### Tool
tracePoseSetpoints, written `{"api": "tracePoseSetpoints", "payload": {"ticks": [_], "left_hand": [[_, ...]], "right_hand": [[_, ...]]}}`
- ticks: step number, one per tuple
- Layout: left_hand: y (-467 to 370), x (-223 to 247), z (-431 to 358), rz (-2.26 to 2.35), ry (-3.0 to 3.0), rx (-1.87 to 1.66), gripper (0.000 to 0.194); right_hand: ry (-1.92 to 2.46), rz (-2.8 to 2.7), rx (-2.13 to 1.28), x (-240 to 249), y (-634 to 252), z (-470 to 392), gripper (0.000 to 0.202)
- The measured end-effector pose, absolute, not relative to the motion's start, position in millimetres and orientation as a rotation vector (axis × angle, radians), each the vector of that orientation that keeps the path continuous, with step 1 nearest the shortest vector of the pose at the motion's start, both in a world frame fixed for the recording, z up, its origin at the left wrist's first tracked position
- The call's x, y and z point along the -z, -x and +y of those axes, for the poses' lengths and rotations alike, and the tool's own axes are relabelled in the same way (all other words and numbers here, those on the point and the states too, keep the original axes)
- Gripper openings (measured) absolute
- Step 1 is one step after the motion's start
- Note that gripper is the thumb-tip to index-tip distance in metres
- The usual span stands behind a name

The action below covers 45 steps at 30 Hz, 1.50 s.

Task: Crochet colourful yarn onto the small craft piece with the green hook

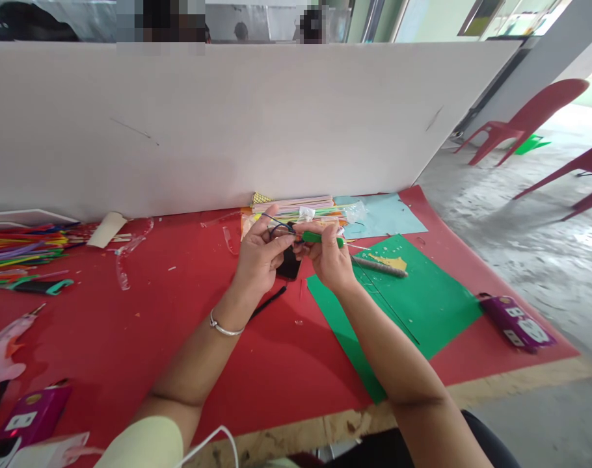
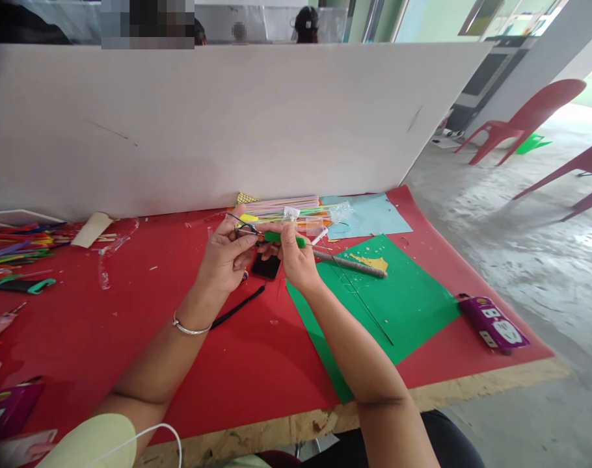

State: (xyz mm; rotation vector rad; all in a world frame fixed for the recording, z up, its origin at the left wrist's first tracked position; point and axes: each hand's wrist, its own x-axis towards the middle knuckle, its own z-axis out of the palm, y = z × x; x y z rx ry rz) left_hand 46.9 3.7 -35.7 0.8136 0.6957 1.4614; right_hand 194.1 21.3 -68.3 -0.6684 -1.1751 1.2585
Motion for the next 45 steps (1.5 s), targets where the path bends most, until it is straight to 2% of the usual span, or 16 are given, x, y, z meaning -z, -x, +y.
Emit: {"api": "tracePoseSetpoints", "payload": {"ticks": [12, 24, 27, 32, 34, 39, 45], "left_hand": [[-42.4, 29.0, 1.9, 0.709, -0.841, -1.497, 0.100], [-44.7, 28.5, 2.1, 0.798, -0.817, -1.707, 0.076], [-45.3, 30.5, 3.6, 0.834, -0.802, -1.728, 0.085], [-47.0, 29.6, 1.6, 0.812, -0.871, -1.606, 0.119], [-46.3, 30.3, 1.0, 0.785, -0.918, -1.565, 0.124], [-38.7, 42.7, 8.0, 0.729, -1.165, -1.496, 0.111], [-29.8, 52.9, 14.6, 0.882, -1.536, -1.478, 0.096]], "right_hand": [[0.663, -1.205, -1.123, 68.0, -197.7, 13.1, 0.068], [0.655, -1.131, -1.013, 64.3, -192.0, 6.7, 0.050], [0.669, -1.177, -0.974, 64.5, -192.1, 4.2, 0.049], [0.677, -1.251, -0.887, 64.4, -192.7, 2.2, 0.045], [0.659, -1.270, -0.852, 63.3, -193.0, 2.3, 0.042], [0.692, -1.288, -0.803, 56.9, -196.3, 3.2, 0.048], [0.723, -1.292, -0.850, 49.7, -202.9, 3.5, 0.051]]}}
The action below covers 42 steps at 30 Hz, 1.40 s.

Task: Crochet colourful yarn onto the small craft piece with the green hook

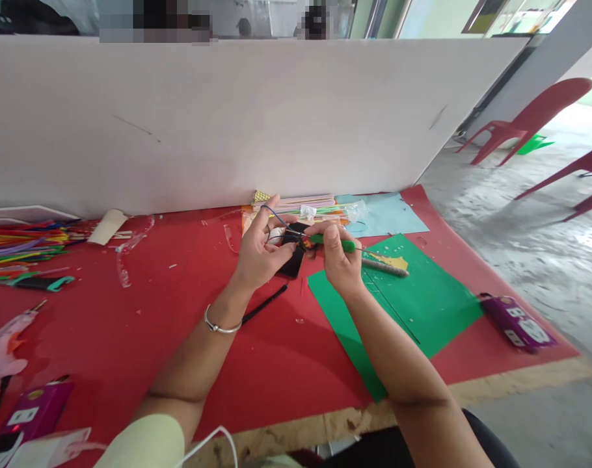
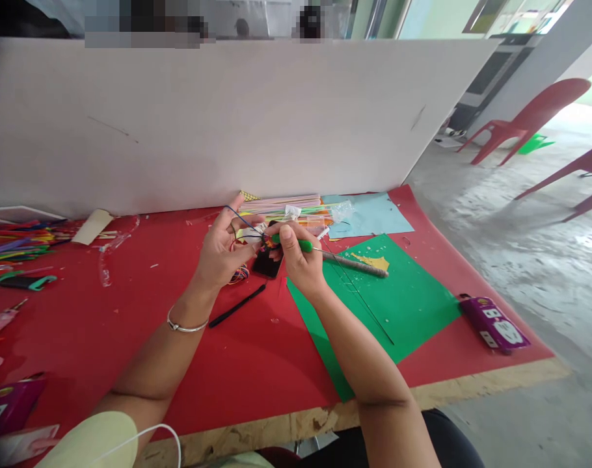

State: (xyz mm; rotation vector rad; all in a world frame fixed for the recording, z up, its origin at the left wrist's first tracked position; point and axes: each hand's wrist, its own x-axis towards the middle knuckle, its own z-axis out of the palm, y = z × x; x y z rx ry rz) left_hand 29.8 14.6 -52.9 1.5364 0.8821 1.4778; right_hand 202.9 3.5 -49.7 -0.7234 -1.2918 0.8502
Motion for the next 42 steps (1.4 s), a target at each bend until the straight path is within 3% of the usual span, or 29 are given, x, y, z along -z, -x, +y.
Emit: {"api": "tracePoseSetpoints", "payload": {"ticks": [7, 16, 24, 31, 38, 42], "left_hand": [[-24.5, 52.9, 11.1, 0.970, -1.885, -1.424, 0.078], [-30.3, 42.2, 11.3, 0.636, -1.091, -1.264, 0.120], [-37.3, 29.2, 3.4, 0.702, -0.956, -1.367, 0.105], [-35.3, 23.3, -0.2, 0.770, -0.885, -1.296, 0.115], [-38.4, 34.6, 1.4, 0.810, -1.075, -1.476, 0.130], [-38.5, 43.2, 7.1, 0.837, -1.209, -1.518, 0.119]], "right_hand": [[0.734, -1.296, -0.884, 47.5, -204.9, 3.5, 0.053], [0.732, -1.221, -0.968, 46.7, -203.7, 2.6, 0.054], [0.718, -1.112, -1.032, 53.4, -199.2, 6.9, 0.057], [0.736, -1.098, -1.131, 56.3, -202.1, 13.2, 0.057], [0.762, -1.212, -1.021, 49.0, -202.1, 8.7, 0.048], [0.762, -1.254, -0.962, 47.3, -201.8, 6.5, 0.047]]}}
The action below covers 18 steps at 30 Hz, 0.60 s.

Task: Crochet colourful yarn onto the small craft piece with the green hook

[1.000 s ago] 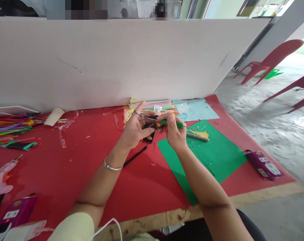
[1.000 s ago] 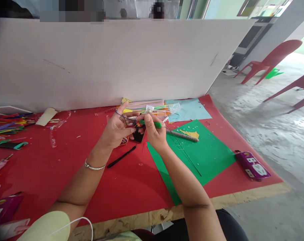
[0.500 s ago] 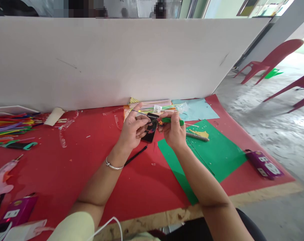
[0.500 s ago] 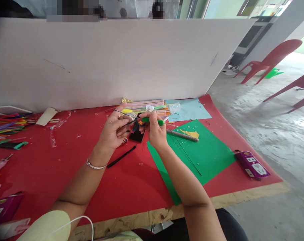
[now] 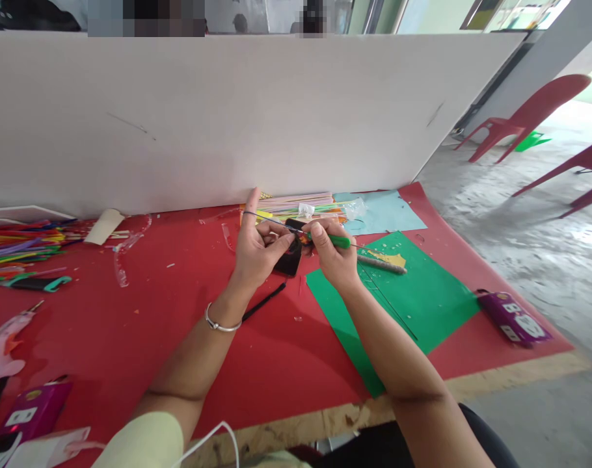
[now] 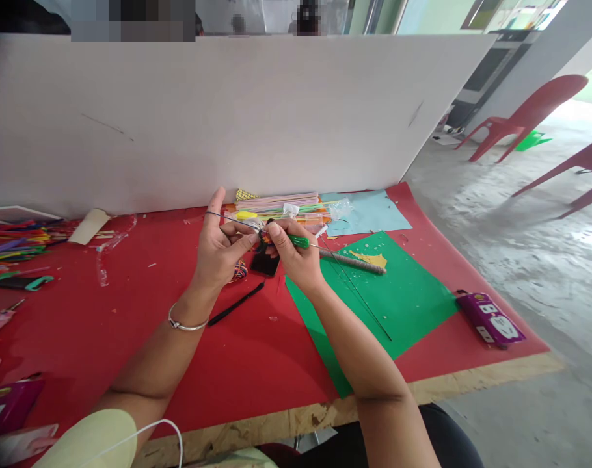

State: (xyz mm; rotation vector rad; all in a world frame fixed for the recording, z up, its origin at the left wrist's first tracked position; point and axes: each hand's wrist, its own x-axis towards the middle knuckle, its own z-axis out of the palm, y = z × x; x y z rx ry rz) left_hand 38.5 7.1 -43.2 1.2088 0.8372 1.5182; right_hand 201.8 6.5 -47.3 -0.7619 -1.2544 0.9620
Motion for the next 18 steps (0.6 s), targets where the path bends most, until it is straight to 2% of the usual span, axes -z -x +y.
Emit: {"api": "tracePoseSetpoints", "payload": {"ticks": [9, 11, 13, 18], "left_hand": [[-23.6, 42.1, 19.0, 0.902, -1.143, -1.450, 0.043], [-22.5, 45.7, 20.7, 0.893, -1.210, -1.428, 0.039], [-22.4, 51.8, 23.2, 0.940, -1.359, -1.419, 0.044], [-27.4, 64.3, 22.9, 1.216, -2.102, -1.154, 0.046]], "right_hand": [[0.777, -1.131, -1.027, 53.9, -209.5, 14.2, 0.048], [0.749, -1.111, -1.039, 52.7, -209.3, 14.2, 0.046], [0.720, -1.075, -1.037, 50.1, -208.5, 13.1, 0.044], [0.748, -0.997, -0.989, 38.6, -209.0, 8.4, 0.049]]}}
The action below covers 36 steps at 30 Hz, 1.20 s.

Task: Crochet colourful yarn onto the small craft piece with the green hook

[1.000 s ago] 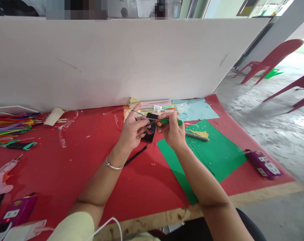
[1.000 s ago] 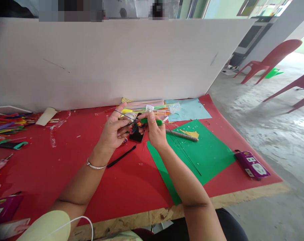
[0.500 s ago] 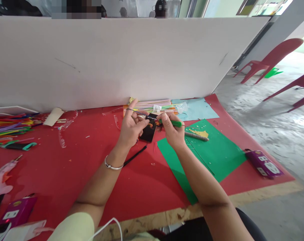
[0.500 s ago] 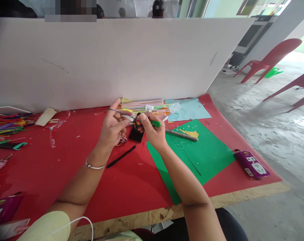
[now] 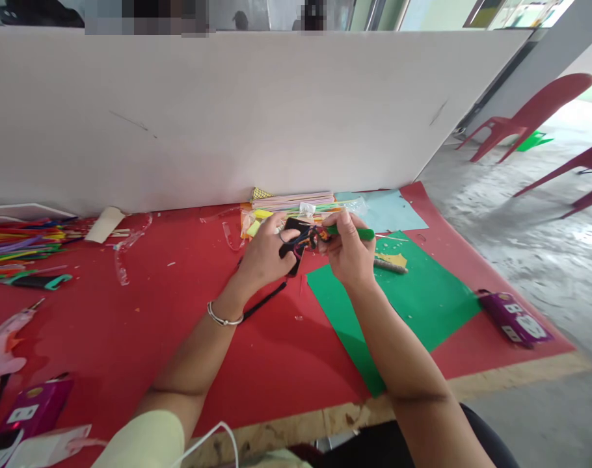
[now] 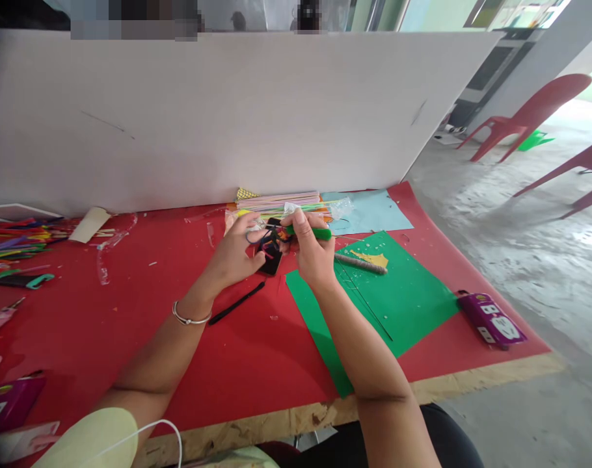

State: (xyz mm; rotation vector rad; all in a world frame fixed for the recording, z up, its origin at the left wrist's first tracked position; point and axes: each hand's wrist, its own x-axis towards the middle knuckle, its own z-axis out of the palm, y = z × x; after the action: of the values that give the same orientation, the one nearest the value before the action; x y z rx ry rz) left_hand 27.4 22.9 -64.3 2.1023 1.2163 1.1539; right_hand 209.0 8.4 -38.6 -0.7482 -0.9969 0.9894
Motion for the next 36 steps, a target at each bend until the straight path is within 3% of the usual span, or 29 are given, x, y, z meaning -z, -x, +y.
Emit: {"api": "tracePoseSetpoints", "payload": {"ticks": [3, 8, 16, 20, 22, 30, 36], "left_hand": [[-33.0, 61.9, 14.7, 1.104, -2.235, -1.033, 0.053], [-34.7, 53.9, 6.2, 1.029, -1.944, -1.231, 0.072], [-41.0, 50.0, 6.3, 0.804, -1.289, -1.433, 0.050], [-48.4, 41.0, -0.2, 0.755, -1.107, -1.387, 0.073], [-49.1, 38.8, -1.2, 0.756, -1.071, -1.402, 0.074], [-39.3, 47.7, 12.8, 0.820, -1.132, -1.429, 0.048], [-20.6, 43.3, 9.6, 1.042, -1.583, -1.220, 0.059]], "right_hand": [[0.789, -0.987, -1.011, 31.2, -211.5, 6.3, 0.052], [0.804, -0.990, -1.013, 24.3, -213.6, 5.6, 0.054], [0.800, -1.031, -1.037, 33.1, -208.9, 4.3, 0.051], [0.765, -1.074, -1.042, 38.9, -204.1, 2.0, 0.046], [0.758, -1.090, -1.043, 40.5, -202.9, 1.4, 0.045], [0.801, -1.076, -0.974, 39.6, -204.2, 4.0, 0.049], [0.784, -1.080, -1.017, 37.9, -205.5, 3.7, 0.049]]}}
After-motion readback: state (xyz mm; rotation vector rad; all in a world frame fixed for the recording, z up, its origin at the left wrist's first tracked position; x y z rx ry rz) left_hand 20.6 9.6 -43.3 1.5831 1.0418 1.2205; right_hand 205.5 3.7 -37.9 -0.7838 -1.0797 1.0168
